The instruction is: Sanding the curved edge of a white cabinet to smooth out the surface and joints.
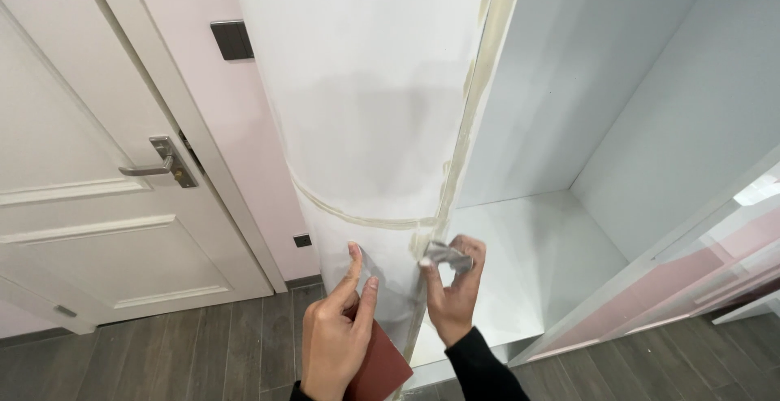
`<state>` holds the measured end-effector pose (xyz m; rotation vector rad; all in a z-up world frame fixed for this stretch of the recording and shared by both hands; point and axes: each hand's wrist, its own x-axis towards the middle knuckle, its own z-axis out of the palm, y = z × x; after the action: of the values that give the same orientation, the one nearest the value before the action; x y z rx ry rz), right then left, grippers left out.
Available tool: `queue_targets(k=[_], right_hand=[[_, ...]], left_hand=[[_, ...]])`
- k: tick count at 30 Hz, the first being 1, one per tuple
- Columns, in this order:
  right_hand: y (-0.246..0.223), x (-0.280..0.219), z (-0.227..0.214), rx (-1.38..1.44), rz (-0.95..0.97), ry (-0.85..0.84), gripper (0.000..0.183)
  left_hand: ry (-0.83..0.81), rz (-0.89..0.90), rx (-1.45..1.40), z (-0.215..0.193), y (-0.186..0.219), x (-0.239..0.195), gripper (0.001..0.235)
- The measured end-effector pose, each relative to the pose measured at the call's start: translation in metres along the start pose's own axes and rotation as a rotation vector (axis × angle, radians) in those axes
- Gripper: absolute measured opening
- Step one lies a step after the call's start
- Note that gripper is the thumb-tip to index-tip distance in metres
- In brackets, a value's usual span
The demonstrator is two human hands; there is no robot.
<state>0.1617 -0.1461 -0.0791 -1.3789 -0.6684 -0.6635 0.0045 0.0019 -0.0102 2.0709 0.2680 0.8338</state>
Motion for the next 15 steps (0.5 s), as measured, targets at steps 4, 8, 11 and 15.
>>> queue_targets(k=[4,8,11,15], right_hand=[[-0.010,0.019,0.004,0.054,0.053,0.008,0.055],[-0.068,0.093,0.014,-0.008,-0.165,0.037,0.039],[-0.059,0.075,0.010,-0.001,-0.141,0.004,0.040],[0.005,-0.022,-0.006,-0.046,0.250,0.016,0.056]], left_hand=[[0.001,0.050,-0.001,0.000,-0.002,0.002,0.061],[0.060,0.054,-0.010,0.007,-0.002,0.001,0.057],[0.080,0.064,-0.015,0.005,0.000,0.003,0.055],[0.070,0.071,-0.014,0.001,-0.002,0.003,0.054]])
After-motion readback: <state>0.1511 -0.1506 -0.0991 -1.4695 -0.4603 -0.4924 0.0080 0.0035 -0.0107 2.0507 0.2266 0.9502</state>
